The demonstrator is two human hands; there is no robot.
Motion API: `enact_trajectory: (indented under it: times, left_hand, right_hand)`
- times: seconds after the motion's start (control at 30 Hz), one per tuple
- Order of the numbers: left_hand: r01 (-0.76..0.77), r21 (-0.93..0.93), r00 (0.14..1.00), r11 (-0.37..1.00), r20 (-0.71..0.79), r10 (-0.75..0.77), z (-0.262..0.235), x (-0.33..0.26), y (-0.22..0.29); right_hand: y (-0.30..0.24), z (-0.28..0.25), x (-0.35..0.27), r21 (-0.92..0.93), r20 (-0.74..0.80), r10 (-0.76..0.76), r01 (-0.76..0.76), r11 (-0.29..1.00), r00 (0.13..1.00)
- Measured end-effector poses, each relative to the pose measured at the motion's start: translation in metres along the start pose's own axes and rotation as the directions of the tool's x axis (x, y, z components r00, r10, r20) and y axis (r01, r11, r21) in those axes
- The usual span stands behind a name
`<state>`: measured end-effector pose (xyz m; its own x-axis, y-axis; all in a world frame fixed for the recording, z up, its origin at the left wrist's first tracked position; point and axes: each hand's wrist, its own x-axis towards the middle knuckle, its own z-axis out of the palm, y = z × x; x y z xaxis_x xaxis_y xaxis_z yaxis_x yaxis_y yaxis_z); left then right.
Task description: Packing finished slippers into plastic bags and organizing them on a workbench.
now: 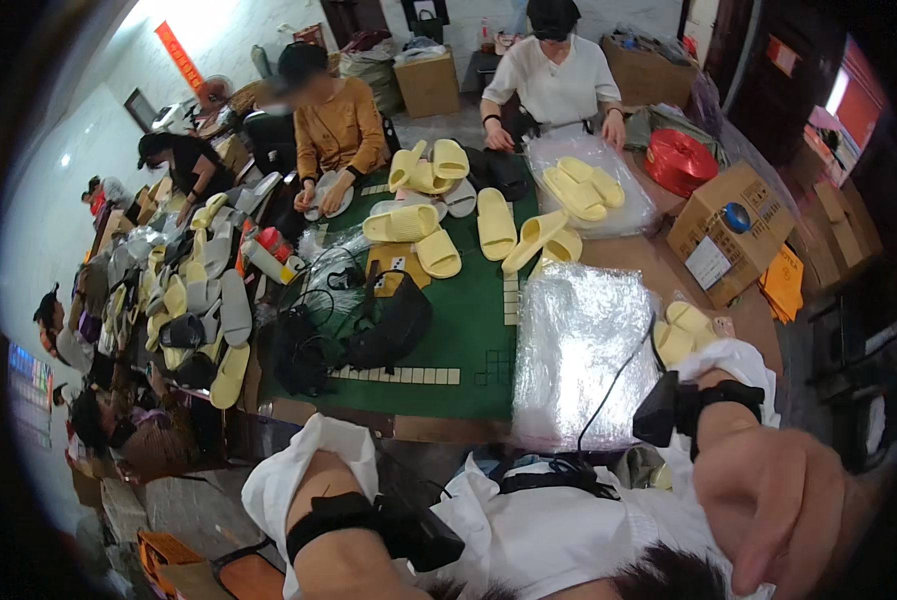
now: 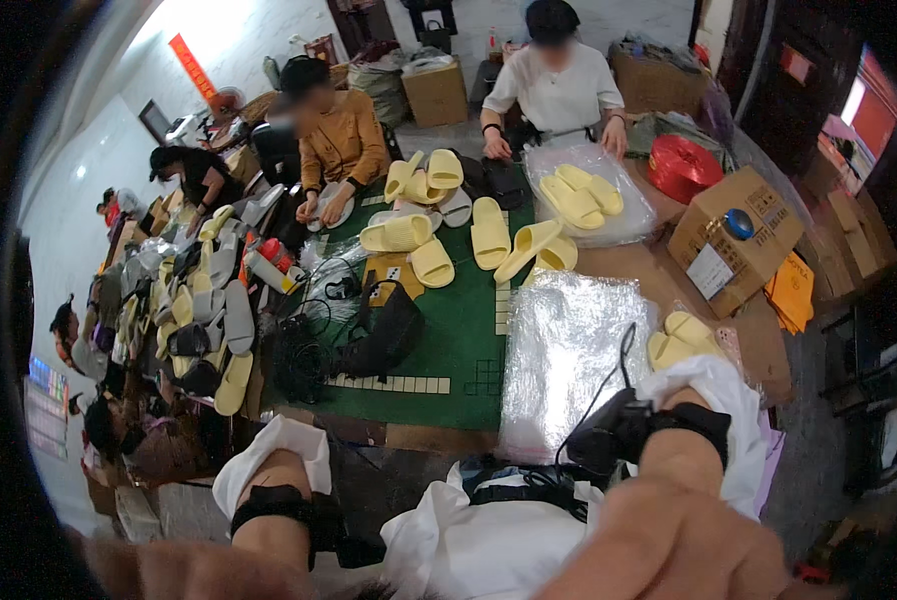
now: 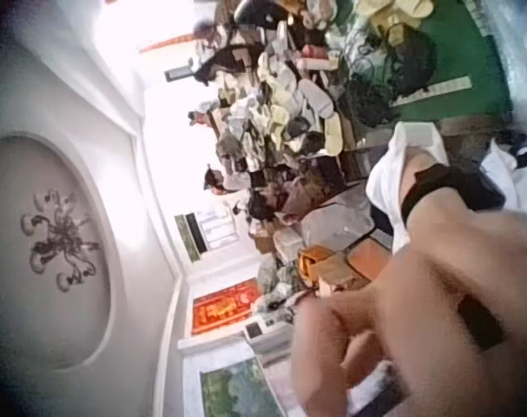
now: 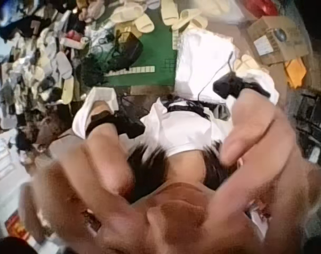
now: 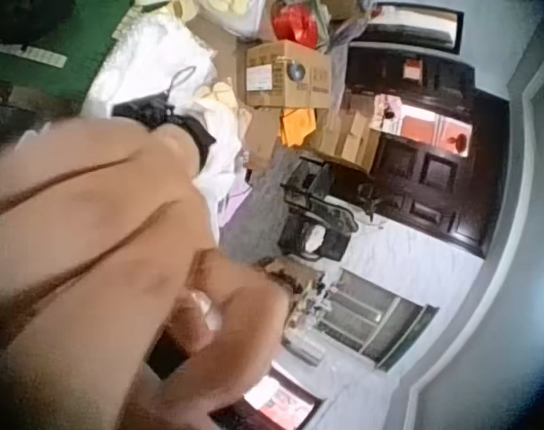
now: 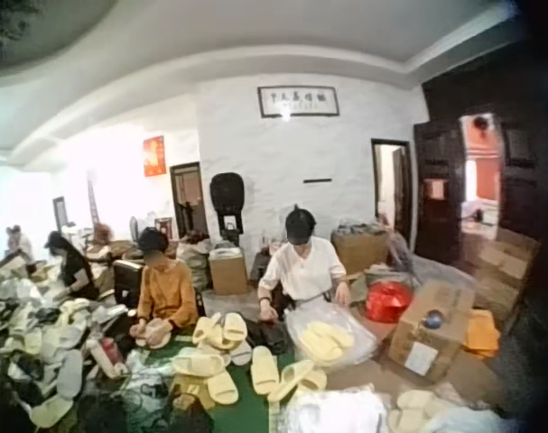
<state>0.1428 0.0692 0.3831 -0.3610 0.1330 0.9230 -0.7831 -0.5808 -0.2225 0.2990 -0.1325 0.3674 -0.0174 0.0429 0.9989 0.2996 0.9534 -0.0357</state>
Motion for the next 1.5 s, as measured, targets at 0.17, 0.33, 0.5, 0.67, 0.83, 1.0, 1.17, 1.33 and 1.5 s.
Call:
enact_trajectory:
  times: [0.17, 0.33, 0.5, 0.67, 0.83, 1.0, 1.17, 1.33, 1.5]
  left_hand:
    - [0.156, -0.210, 0.988, 0.965, 0.044, -0.150, -0.020, -0.004, -0.028]
    - [0.237, -0.537, 0.971, 0.810, 0.115, -0.208, -0.031, -0.012, -0.066]
    - [0.717, -0.027, 0.673, 0.697, 0.289, -0.681, 0.003, -0.181, -0.115]
    - [0.627, 0.750, -0.594, 0.211, 0.636, -0.493, 0.013, -0.355, -0.077]
    - [0.332, 0.651, -0.670, 0.683, 0.672, -0.315, 0.037, -0.430, -0.013]
    - [-0.037, 0.701, -0.880, 0.712, 0.315, -0.356, 0.036, -0.440, 0.003]
    - [0.094, 0.669, -0.766, 0.737, 0.521, -0.376, 0.005, -0.511, 0.024]
    - [0.145, 0.754, -0.701, 0.641, 0.536, -0.471, -0.017, -0.510, 0.044]
    - [0.118, 0.786, -0.760, 0.606, 0.464, -0.455, -0.023, -0.530, 0.053]
  right_hand:
    - [0.032, 0.041, 0.000, -0.319, -0.259, -0.233, 0.145, 0.937, 0.937]
    - [0.041, 0.009, -0.043, -0.315, 0.094, -0.111, 0.135, 0.939, 0.989]
    - [-0.014, -0.077, -0.214, -0.606, -0.760, 0.491, -0.738, -0.297, 0.427]
    - [-0.148, -0.209, -0.328, -0.035, -0.933, -0.266, -0.799, -0.600, 0.241]
    - [-0.192, -0.357, -0.387, -0.010, -0.919, -0.201, -0.531, -0.848, 0.339]
    - [-0.127, -0.394, -0.439, 0.074, -0.992, -0.026, -0.412, -0.908, -0.121]
    - [-0.174, -0.394, -0.501, 0.060, -0.998, -0.047, -0.294, -0.954, -0.050]
    - [-0.146, -0.401, -0.504, -0.007, -1.000, 0.004, -0.206, -0.978, 0.017]
    - [-0.141, -0.409, -0.494, 0.195, -0.981, -0.182, -0.283, -0.939, -0.072]
